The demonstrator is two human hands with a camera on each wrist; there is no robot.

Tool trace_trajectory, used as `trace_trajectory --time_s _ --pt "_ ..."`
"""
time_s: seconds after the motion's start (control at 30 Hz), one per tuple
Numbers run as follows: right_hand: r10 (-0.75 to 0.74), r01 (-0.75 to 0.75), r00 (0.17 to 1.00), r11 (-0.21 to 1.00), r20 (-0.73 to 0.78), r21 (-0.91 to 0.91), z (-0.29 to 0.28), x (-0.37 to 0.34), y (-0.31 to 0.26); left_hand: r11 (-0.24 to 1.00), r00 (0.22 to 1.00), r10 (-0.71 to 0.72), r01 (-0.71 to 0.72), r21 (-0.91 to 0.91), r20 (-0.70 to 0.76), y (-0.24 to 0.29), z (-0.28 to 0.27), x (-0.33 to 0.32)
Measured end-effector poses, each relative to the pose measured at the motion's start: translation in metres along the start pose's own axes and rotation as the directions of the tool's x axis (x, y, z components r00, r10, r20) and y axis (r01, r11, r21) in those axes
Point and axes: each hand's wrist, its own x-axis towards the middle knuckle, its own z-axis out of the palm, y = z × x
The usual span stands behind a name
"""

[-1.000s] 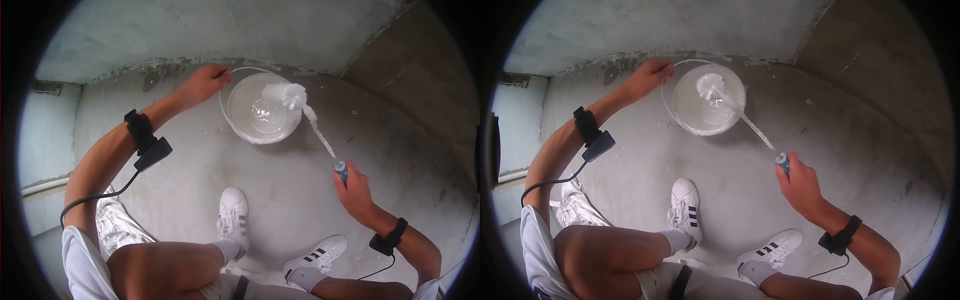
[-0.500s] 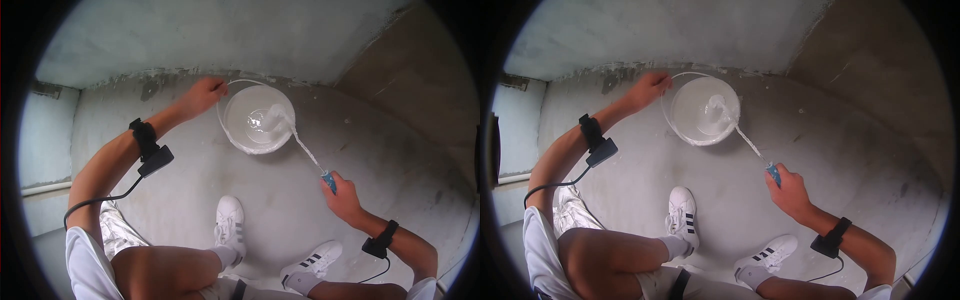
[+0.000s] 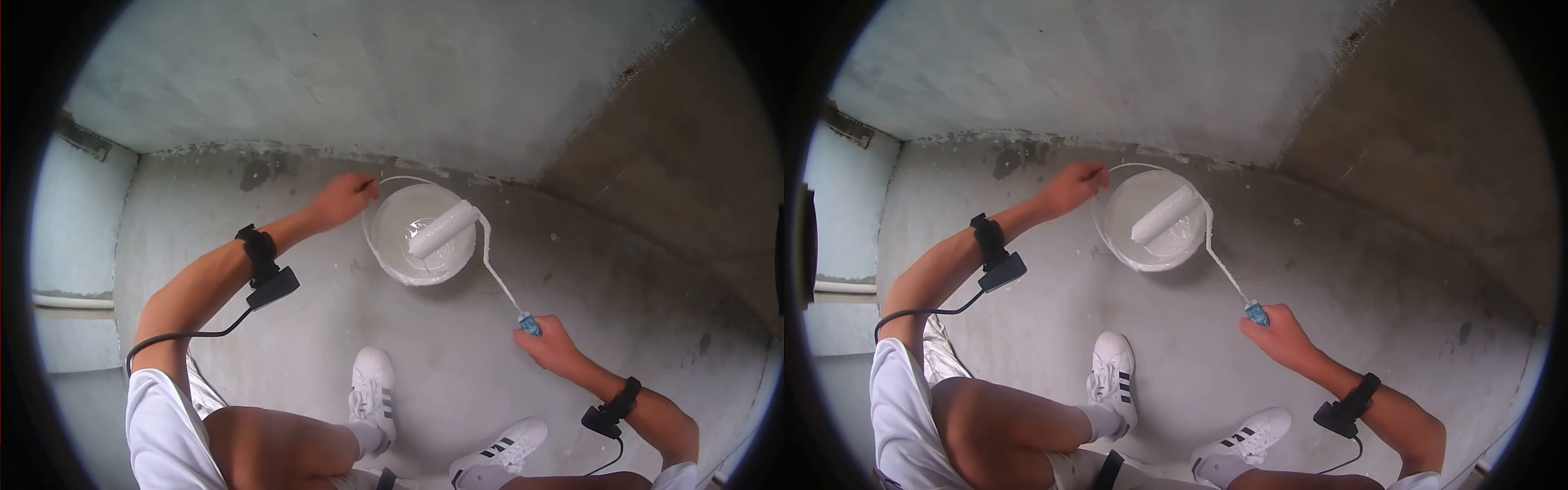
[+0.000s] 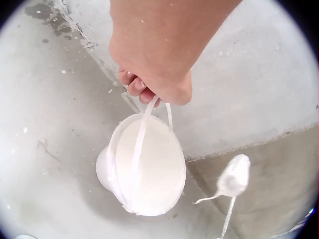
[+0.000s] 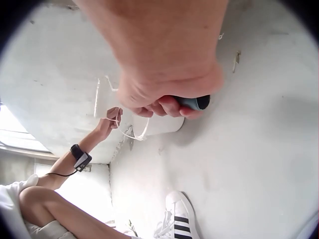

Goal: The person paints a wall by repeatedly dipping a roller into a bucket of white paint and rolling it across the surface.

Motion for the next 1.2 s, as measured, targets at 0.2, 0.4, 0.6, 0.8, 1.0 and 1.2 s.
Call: trace_trajectory --time_s 0.2,0.4,0.6,0.8,1.0,1.2 --pt "0.097 -0.101 0.992 0.994 -0.074 -0.047 0.005 0.001 -0.018 0.997 1.0 0.009 -0.011 0.08 0.023 0.012 -0.006 -0.001" --pt "-0.009 0.006 0.96 1.0 -0.278 -0.014 0.003 0.006 -0.014 0.99 0.998 0.055 -0.055 0.126 0.003 0.009 -0.005 -0.002" --pt "-0.121 0.054 0.857 0.988 -0.501 -0.147 -0.036 0.014 -0.039 0.993 0.998 0.064 -0.063 0.097 -0.012 0.01 -0.005 -0.002" --pt "-0.088 0.107 0.816 0.994 -0.572 0.0 -0.05 0.017 -0.04 0.999 0.999 -0.031 0.031 0.043 0.009 0.008 -0.004 -0.002" --pt "-0.041 0.075 0.774 0.997 -0.632 0.028 -0.063 0.009 -0.034 0.998 0.999 -0.034 0.035 -0.051 0.008 0.004 0.0 -0.002" --pt "0.009 0.013 0.715 1.0 -0.699 0.026 -0.083 -0.016 -0.015 0.998 0.999 -0.033 0.035 -0.061 0.035 0.0 -0.001 0.0"
